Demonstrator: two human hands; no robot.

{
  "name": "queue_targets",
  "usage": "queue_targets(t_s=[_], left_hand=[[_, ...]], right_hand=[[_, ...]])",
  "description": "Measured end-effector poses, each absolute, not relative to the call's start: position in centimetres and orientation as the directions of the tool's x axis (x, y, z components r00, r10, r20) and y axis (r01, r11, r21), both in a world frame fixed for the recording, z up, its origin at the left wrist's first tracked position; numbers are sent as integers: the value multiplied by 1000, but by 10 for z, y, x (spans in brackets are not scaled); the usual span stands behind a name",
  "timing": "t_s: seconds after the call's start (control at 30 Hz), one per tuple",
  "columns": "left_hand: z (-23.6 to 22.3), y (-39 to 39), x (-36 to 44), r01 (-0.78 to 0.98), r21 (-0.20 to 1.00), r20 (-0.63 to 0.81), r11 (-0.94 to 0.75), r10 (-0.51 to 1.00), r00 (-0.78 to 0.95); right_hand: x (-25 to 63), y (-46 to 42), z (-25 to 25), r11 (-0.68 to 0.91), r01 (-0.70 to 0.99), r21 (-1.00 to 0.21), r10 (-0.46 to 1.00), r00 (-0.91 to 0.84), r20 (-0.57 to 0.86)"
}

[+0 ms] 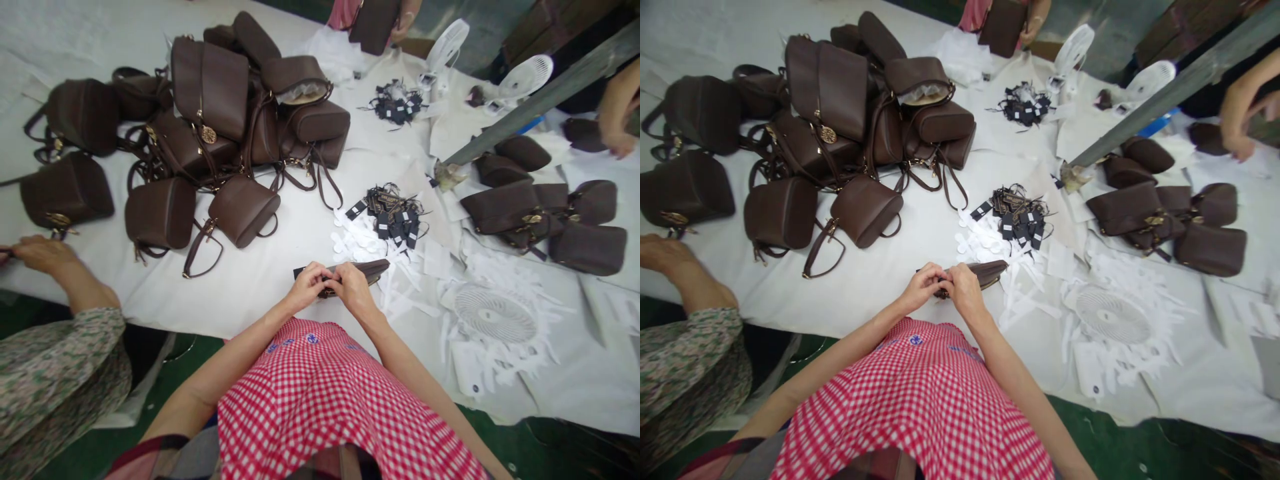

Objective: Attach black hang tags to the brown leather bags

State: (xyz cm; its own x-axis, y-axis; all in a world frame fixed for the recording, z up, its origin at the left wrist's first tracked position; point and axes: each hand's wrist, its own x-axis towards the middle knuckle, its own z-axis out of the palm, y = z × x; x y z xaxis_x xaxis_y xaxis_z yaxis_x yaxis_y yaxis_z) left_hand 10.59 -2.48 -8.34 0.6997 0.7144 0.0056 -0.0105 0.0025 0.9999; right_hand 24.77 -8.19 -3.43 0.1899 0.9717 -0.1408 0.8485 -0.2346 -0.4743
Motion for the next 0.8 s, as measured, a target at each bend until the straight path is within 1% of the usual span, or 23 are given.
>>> queue_targets(t_s=[0.07,0.13,0.23,0.33,0.43,0.57,0.63,0.7,0.73,0.77,0.8], left_hand=[[-85,-26,104,-51,997,-7,59,714,700],[-83,-28,102,-58,997,-4,58,736,677],[-77,-29,102,-1,1000,14,-17,774,633],[-70,-31,103,39,991,80,-129,797,599],[-67,-35,105,44,974,153,-223,788,597],[-69,-35,108,98,971,119,-218,798,590],[-70,-33,109,119,967,114,-227,798,592],[-71,-30,109,120,963,119,-240,784,610],[-71,-29,108,115,963,122,-243,775,620],[-72,-28,108,109,963,125,-246,766,631],[-72,-28,107,101,963,129,-249,758,639]], right_hand=[[249,-82,-36,-235,832,-503,972,205,-115],[249,-82,-36,-214,817,-536,977,194,-94],[251,-84,-33,-168,758,-630,985,148,-85],[253,-87,-30,-215,651,-728,975,179,-128],[253,-88,-31,-244,644,-725,968,209,-140],[249,-85,-29,-205,691,-693,978,181,-109],[247,-87,-26,-146,708,-691,986,160,-44],[249,-95,-23,-77,718,-692,983,171,68],[252,-101,-23,-71,721,-690,970,212,122],[255,-108,-23,-98,716,-691,945,284,159],[260,-115,-24,-160,695,-701,911,377,166]])
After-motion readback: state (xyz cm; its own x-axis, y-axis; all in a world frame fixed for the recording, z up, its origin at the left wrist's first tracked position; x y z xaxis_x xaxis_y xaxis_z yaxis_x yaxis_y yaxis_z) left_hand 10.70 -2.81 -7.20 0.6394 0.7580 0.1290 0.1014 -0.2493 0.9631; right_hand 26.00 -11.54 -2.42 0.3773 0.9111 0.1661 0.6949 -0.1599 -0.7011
